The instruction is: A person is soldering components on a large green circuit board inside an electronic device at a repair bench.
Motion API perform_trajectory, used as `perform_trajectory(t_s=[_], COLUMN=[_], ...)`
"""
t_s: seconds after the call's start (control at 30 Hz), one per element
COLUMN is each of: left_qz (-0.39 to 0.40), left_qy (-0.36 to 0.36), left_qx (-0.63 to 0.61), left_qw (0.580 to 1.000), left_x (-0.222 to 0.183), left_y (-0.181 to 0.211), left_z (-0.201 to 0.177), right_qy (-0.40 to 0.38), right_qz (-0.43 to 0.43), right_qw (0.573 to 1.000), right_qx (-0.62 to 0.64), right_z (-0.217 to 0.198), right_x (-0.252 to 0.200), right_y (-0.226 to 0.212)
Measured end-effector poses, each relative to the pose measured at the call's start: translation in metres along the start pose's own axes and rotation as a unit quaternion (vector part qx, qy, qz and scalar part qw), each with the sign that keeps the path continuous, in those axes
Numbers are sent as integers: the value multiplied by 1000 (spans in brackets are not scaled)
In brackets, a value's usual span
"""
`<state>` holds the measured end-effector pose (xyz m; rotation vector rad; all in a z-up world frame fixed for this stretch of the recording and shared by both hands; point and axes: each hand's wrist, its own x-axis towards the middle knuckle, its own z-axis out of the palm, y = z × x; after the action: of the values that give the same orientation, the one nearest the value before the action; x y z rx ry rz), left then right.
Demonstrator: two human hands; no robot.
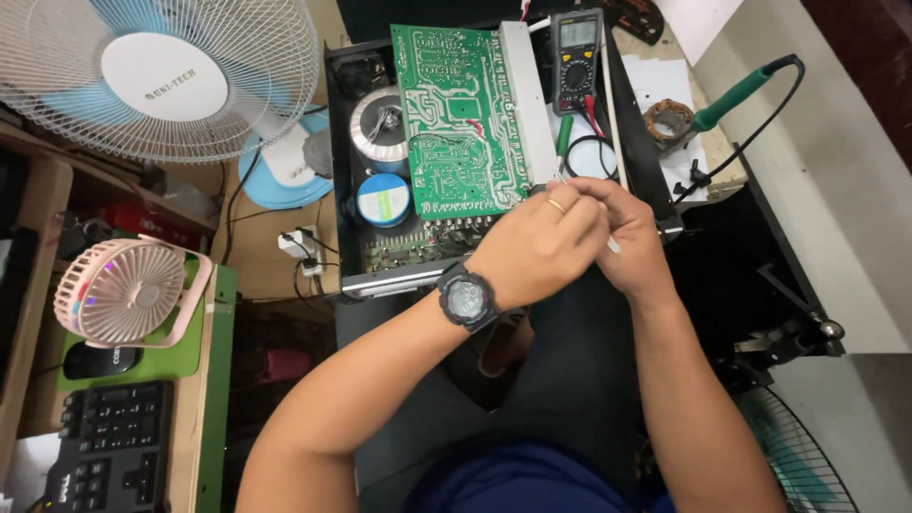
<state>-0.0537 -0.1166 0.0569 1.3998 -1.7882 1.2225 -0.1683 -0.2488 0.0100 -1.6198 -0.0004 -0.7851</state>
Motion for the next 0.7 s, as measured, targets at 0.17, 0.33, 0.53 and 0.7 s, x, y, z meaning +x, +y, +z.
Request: perform_trajectory(t_s=[0.17,0.33,0.53,0.7], left_qz=[13,7,-1,22], left_qy=[6,21,43,37], left_qx=[0,-25,-48,-65], left_qw=[1000,999,998,997], left_x=[-8,-8,-1,-18], left_y=[8,13,15,14], left_z=[7,9,1,9], right_qy=[5,2,-2,30], right_qz=[-20,-50,-30,116], right_qw=[1000,999,997,981], right_qx=[23,-13,-77,150], right_z=[-3,-7,5,-13], right_x=[-1,-1,-2,-1], right_y=[6,13,-7,18])
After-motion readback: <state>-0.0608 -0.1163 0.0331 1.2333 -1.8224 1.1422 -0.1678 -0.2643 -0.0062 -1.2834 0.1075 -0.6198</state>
